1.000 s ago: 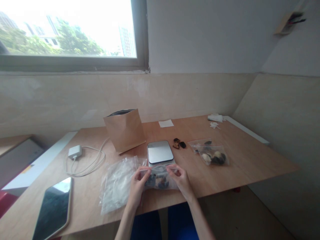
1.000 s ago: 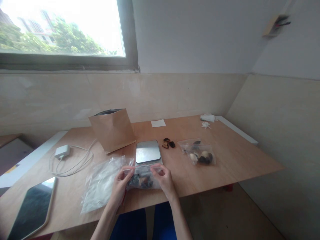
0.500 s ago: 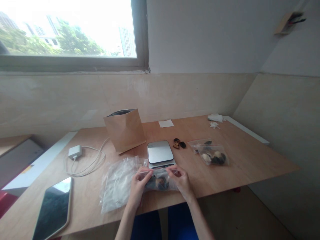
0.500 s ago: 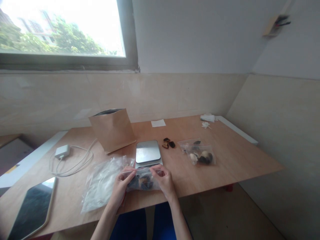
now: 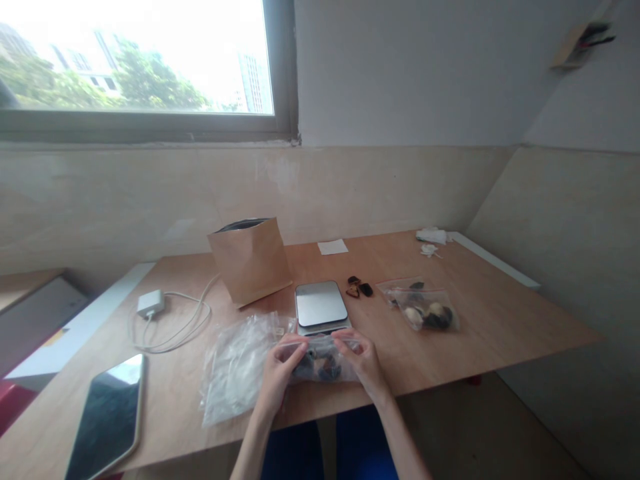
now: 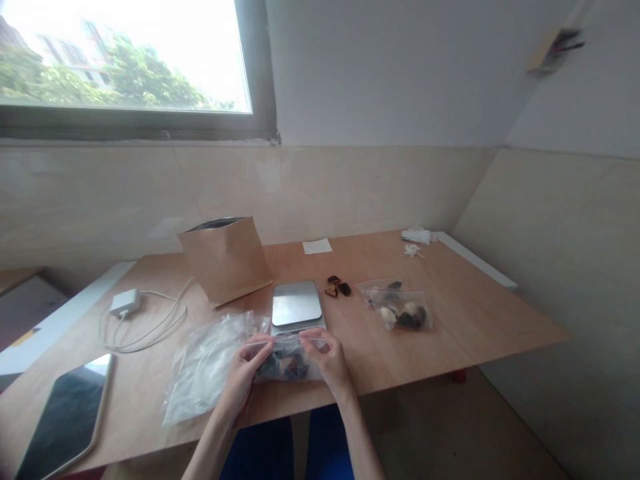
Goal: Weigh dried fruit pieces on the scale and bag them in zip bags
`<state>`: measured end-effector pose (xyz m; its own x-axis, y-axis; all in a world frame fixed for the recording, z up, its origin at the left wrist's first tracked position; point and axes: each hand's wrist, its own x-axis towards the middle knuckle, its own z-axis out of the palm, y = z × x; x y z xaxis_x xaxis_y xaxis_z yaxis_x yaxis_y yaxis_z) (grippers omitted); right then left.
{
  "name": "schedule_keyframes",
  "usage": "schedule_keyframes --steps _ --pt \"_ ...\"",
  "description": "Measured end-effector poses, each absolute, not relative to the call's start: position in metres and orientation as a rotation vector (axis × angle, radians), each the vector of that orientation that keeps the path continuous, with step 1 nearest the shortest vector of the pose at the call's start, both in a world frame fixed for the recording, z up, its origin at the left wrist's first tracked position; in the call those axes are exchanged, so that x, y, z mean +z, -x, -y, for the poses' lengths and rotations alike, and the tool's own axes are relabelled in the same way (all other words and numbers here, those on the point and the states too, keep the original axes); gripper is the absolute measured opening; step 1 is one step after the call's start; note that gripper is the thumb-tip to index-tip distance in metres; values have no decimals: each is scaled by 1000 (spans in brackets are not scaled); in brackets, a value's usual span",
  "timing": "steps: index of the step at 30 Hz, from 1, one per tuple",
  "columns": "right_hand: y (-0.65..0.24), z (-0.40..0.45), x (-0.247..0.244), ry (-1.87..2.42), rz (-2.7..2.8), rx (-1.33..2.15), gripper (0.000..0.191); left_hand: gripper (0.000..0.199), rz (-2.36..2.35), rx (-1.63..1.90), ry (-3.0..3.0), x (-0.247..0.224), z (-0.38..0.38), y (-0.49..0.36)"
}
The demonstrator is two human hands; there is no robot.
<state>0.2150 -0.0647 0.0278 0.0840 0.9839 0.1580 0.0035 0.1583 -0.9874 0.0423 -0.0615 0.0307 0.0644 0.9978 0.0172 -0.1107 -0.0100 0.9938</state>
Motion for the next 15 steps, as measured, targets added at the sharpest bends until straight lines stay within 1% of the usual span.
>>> schedule_keyframes --steps 15 --pt "-212 65 25 1133 1299 963 19 25 -1116 1233 -1220 26 61 -42"
